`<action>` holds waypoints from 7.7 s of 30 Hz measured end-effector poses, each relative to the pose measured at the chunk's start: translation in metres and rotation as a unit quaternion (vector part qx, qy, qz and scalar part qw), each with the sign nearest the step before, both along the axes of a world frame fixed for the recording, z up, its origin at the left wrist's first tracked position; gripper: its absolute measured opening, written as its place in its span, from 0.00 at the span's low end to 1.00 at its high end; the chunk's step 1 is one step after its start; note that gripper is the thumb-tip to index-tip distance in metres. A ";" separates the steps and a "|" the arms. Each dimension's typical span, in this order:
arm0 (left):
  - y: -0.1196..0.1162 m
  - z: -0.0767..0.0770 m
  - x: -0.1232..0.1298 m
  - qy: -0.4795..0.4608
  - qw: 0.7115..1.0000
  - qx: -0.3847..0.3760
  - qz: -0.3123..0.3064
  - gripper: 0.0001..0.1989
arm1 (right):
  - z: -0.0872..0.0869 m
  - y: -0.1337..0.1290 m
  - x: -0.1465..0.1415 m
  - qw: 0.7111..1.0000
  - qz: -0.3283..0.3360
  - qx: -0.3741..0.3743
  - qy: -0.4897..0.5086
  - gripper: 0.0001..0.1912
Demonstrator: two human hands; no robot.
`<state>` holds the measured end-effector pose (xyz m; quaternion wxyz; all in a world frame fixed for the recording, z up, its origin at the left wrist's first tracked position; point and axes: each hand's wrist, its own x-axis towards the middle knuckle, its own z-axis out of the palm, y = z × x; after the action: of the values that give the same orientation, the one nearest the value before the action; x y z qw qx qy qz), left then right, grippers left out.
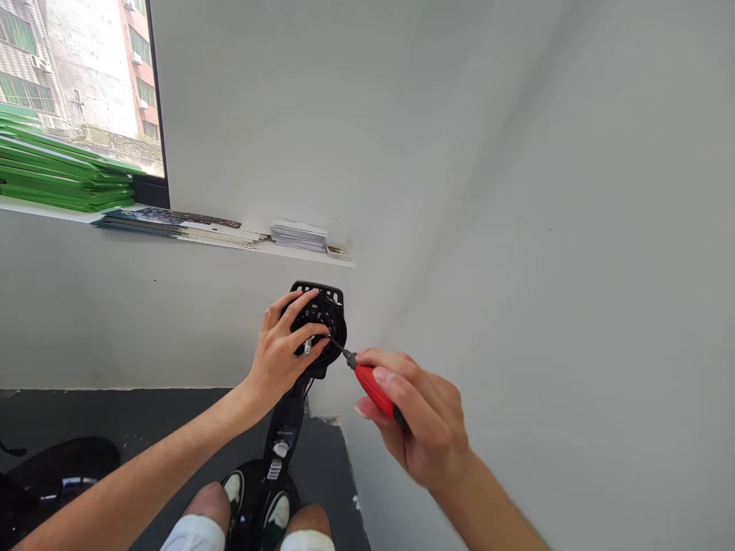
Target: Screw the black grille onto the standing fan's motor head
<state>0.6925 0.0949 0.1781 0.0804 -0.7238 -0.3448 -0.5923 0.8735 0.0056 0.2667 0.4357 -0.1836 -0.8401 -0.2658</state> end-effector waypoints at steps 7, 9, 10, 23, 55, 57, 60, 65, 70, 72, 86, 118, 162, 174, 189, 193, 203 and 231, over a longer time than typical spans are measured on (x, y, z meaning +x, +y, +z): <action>-0.001 0.001 0.001 -0.001 1.000 0.008 0.000 0.05 | 0.001 -0.002 0.001 1.000 -0.018 -0.014 -0.015 0.19; -0.001 0.002 0.001 -0.001 1.000 0.009 -0.002 0.05 | 0.001 -0.002 0.001 0.999 -0.021 -0.012 -0.029 0.15; -0.001 0.002 0.002 -0.002 1.000 0.009 -0.002 0.04 | 0.002 -0.002 0.001 0.999 -0.022 -0.008 -0.033 0.15; 0.000 0.004 0.001 0.000 1.000 0.007 0.006 0.06 | 0.043 -0.032 -0.035 0.930 -0.319 0.111 -0.147 0.12; 0.009 0.033 -0.016 0.037 0.962 -0.269 -0.016 0.50 | 0.064 -0.045 -0.050 0.820 -0.505 -0.129 -0.238 0.23; 0.009 0.034 -0.018 0.037 0.960 -0.276 -0.029 0.53 | 0.063 -0.045 -0.052 0.831 -0.474 -0.145 -0.252 0.19; 0.009 0.036 -0.021 0.041 0.956 -0.286 -0.051 0.56 | 0.065 -0.045 -0.055 0.811 -0.514 -0.115 -0.255 0.25; 0.009 0.038 -0.023 0.044 0.957 -0.282 -0.049 0.54 | 0.069 -0.042 -0.053 0.819 -0.487 -0.183 -0.240 0.16; 0.014 0.043 -0.026 0.077 0.957 -0.273 -0.056 0.55 | 0.064 -0.038 -0.046 0.817 -0.516 -0.105 -0.234 0.25; 0.017 0.045 -0.027 0.096 0.958 -0.263 -0.064 0.56 | 0.064 -0.038 -0.044 0.813 -0.533 -0.080 -0.218 0.28; 0.031 0.038 -0.030 0.065 0.951 -0.266 -0.143 0.56 | 0.062 -0.035 -0.037 0.857 -0.461 -0.129 -0.194 0.17; 0.027 0.047 -0.034 0.111 0.952 -0.271 -0.094 0.57 | 0.066 -0.039 -0.048 0.817 -0.513 -0.157 -0.212 0.27; 0.027 0.045 -0.036 0.097 0.954 -0.263 -0.104 0.57 | 0.073 -0.039 -0.052 0.806 -0.512 -0.221 -0.197 0.18; 0.029 0.045 -0.037 0.099 0.954 -0.262 -0.111 0.57 | 0.071 -0.038 -0.050 0.809 -0.497 -0.218 -0.225 0.21; 0.027 0.052 -0.038 0.130 0.949 -0.271 -0.093 0.57 | 0.079 -0.035 -0.054 0.792 -0.505 -0.267 -0.217 0.20; 0.026 0.054 -0.038 0.142 0.946 -0.276 -0.095 0.58 | 0.078 -0.035 -0.056 0.794 -0.520 -0.244 -0.200 0.23; 0.029 0.051 -0.038 0.140 0.951 -0.261 -0.089 0.58 | 0.078 -0.034 -0.055 0.806 -0.498 -0.238 -0.214 0.22; 0.029 0.051 -0.038 0.135 0.951 -0.256 -0.105 0.58 | 0.065 -0.036 -0.047 0.857 -0.416 -0.217 -0.214 0.17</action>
<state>0.6545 0.1241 0.2291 -0.1250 -0.8253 -0.3927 -0.3859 0.8264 -0.0308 0.3321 0.0427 -0.5443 -0.7944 -0.2660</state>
